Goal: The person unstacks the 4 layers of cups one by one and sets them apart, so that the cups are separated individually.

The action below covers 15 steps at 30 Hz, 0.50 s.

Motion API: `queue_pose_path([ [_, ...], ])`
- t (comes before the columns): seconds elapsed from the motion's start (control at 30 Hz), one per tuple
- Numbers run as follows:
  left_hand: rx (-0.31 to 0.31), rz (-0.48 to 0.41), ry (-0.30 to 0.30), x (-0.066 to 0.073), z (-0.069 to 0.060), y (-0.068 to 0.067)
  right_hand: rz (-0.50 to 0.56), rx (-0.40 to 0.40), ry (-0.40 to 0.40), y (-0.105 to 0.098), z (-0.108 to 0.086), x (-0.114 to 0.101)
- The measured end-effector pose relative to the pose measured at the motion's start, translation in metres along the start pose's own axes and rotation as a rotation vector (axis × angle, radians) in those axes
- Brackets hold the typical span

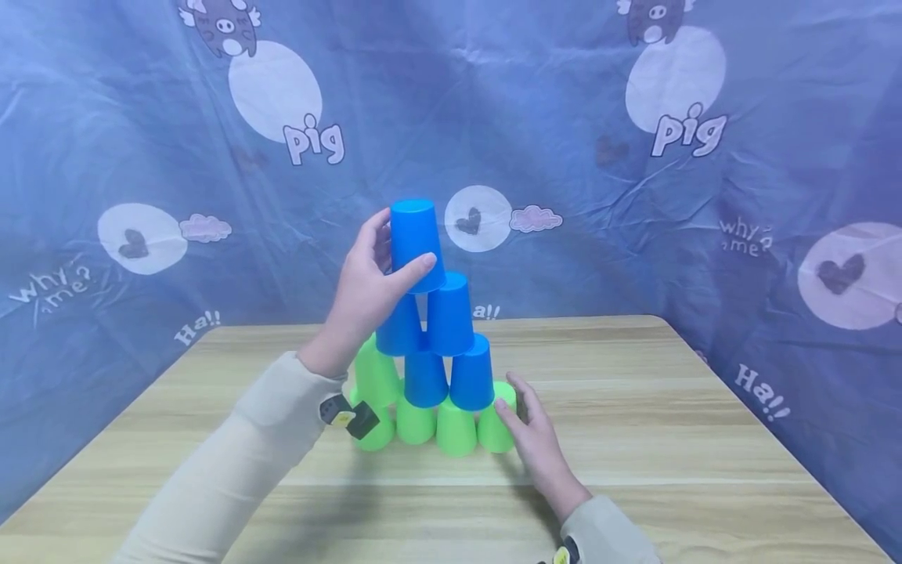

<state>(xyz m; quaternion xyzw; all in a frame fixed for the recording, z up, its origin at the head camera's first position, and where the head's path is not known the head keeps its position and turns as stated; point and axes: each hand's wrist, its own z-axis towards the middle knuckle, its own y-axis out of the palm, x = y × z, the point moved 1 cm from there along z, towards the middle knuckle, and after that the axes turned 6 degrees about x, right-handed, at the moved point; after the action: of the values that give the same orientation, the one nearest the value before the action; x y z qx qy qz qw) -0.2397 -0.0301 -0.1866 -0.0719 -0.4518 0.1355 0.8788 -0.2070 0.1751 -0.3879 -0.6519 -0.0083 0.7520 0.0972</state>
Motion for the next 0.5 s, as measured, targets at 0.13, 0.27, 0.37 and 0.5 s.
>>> queue_pose_path([
  [0.13, -0.005, 0.033, -0.010, 0.0005, -0.0003, 0.0014, -0.032, -0.010, 0.023, -0.0012, 0.0012, 0.0014],
  [0.27, -0.020, 0.046, -0.025, -0.0006, 0.0000, 0.0020, -0.017, -0.017, 0.038, -0.0032, 0.0011, 0.0030],
  [0.37, -0.021, 0.043, -0.028, -0.0022, 0.0006, 0.0006, -0.001, -0.021, 0.046, -0.0030, 0.0019, 0.0038],
  [0.5, -0.015, 0.056, -0.026, -0.0023, 0.0011, -0.0021, 0.005, -0.024, 0.047, -0.0016, 0.0030, 0.0042],
])
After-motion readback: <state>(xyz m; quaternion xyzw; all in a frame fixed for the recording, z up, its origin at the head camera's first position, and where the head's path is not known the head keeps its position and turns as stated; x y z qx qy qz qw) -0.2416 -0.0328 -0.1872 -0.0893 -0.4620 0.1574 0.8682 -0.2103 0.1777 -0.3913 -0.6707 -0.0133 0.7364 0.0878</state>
